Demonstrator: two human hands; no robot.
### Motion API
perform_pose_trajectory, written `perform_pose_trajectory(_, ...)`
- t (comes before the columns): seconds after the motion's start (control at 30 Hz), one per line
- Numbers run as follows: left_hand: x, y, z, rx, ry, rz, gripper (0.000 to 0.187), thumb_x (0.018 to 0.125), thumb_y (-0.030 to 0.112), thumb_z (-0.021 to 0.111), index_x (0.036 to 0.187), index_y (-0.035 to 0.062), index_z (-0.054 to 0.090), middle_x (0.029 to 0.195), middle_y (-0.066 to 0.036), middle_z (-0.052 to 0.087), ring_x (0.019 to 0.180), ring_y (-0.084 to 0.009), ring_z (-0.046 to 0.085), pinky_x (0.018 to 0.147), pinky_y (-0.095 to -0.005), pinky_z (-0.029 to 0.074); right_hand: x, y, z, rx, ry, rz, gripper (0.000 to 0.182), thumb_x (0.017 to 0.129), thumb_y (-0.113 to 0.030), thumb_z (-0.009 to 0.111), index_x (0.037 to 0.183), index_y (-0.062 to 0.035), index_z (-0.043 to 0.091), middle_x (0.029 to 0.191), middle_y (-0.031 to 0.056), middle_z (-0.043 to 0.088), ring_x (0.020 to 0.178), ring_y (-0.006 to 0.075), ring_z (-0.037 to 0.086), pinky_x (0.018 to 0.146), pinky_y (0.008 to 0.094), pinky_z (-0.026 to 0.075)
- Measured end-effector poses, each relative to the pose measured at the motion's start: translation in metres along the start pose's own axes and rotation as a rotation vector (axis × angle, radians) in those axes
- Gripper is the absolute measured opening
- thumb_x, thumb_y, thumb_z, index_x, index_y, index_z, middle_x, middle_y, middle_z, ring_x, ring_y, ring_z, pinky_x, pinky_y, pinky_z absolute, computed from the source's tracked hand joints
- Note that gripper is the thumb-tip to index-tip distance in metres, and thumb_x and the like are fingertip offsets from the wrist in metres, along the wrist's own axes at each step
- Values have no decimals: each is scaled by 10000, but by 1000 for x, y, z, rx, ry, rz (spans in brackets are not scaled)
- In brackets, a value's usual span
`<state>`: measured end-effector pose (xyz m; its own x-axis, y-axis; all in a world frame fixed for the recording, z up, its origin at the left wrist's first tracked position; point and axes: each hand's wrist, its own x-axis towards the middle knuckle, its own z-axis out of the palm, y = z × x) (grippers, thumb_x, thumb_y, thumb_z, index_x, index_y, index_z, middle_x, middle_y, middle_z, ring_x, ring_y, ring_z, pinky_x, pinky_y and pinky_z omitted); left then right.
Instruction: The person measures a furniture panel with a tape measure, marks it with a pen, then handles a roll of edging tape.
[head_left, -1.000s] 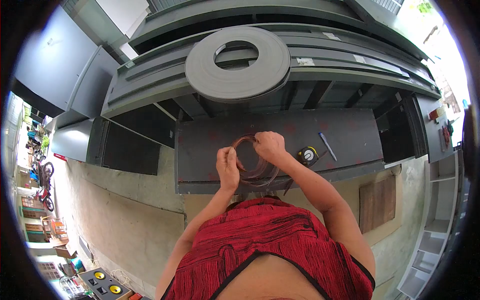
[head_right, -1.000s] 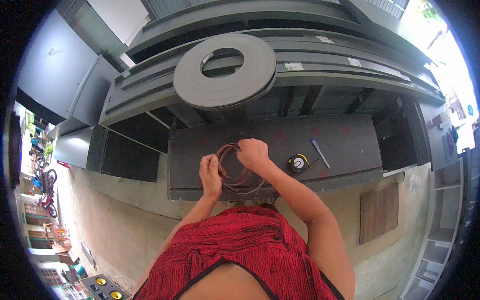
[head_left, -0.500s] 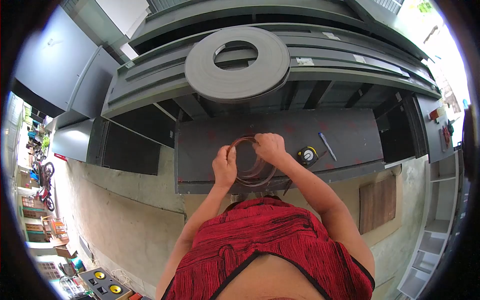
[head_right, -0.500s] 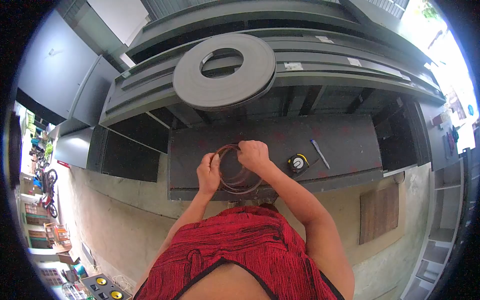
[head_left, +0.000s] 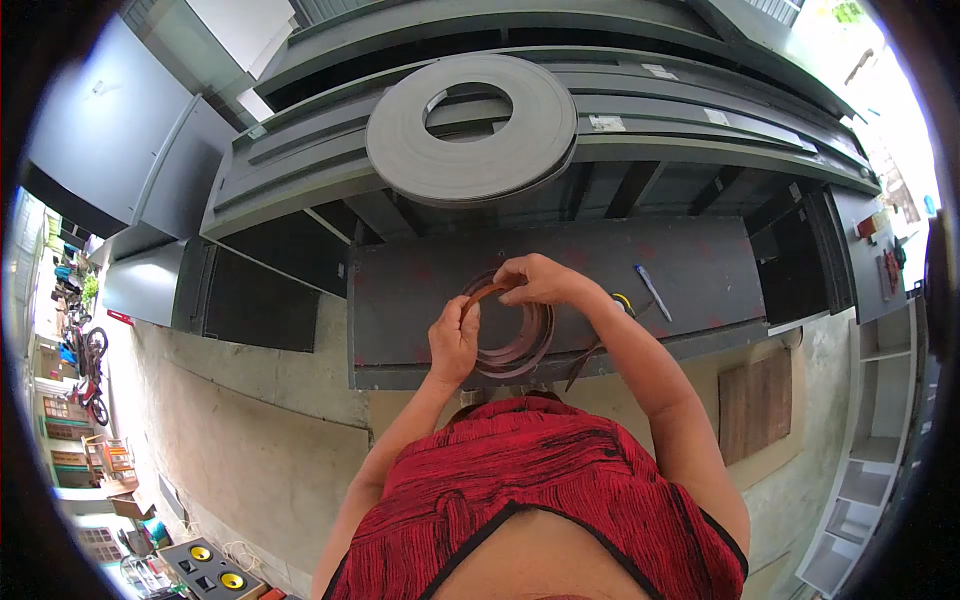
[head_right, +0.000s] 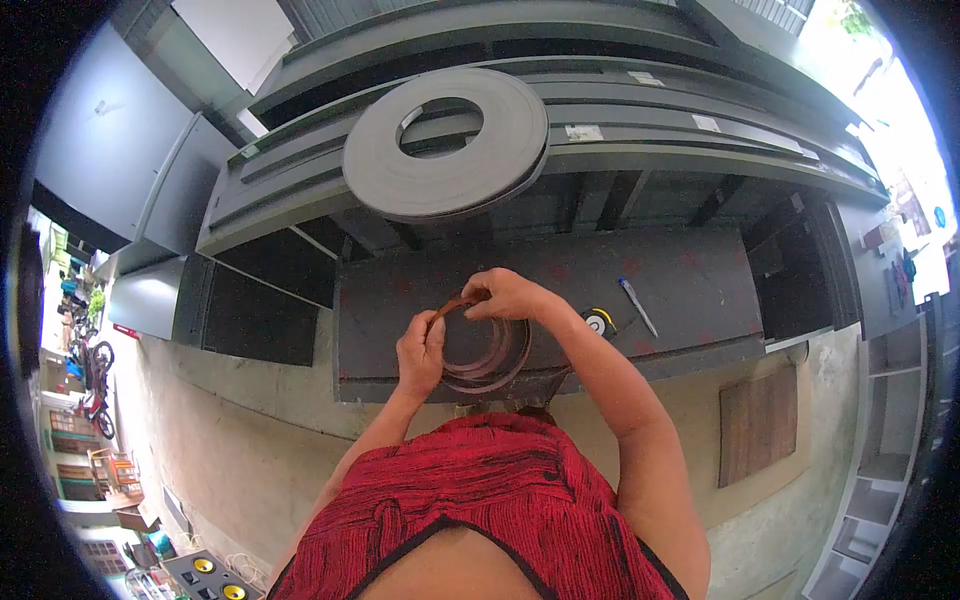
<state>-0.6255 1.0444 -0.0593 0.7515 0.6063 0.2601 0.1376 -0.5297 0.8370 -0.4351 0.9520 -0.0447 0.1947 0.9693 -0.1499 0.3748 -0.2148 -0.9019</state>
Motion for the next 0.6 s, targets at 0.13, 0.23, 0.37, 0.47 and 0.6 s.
perform_pose_trajectory(0.13, 1, 8, -5, -65, -40, 0, 228, 912, 218, 465, 965, 4, 525, 708, -84, 512, 642, -144, 501, 586, -279, 415, 1, -10, -10, 156, -166, 101, 315, 718, -130, 707, 978, 1, 585, 894, 54, 612, 819, 132, 558, 751, 272, 452)
perform_pose_trajectory(0.23, 2, 7, -8, -76, -29, -33, 226, 913, 213, 467, 968, 0, 521, 703, -67, 514, 642, -133, 498, 584, -274, 416, 2, -6, 1, 303, -17, -44, 285, 705, -139, 696, 933, 5, 603, 834, 58, 613, 778, 147, 560, 725, 288, 450)
perform_pose_trajectory(0.37, 0, -1, -8, -138, -8, -123, 232, 919, 223, 462, 973, 3, 517, 712, -34, 522, 648, -105, 483, 583, -255, 414, -1, -11, 4, 391, 33, -72, 260, 709, -92, 679, 943, 0, 610, 847, 64, 624, 784, 141, 564, 717, 279, 453)
perform_pose_trajectory(0.47, 1, 4, -10, -196, -17, -169, 251, 924, 253, 455, 968, 11, 506, 665, -33, 508, 571, -103, 486, 527, -245, 402, -1, -6, 9, 322, 80, -112, 271, 708, -72, 674, 963, -6, 611, 866, 69, 629, 793, 140, 567, 709, 276, 454)
perform_pose_trajectory(0.6, 4, 14, -9, -155, 15, -81, 256, 931, 262, 445, 966, 14, 495, 619, -14, 478, 499, -75, 462, 474, -218, 380, -2, -14, 10, 239, 112, -99, 303, 720, -55, 674, 1009, -8, 596, 882, 47, 606, 803, 121, 555, 733, 262, 452)
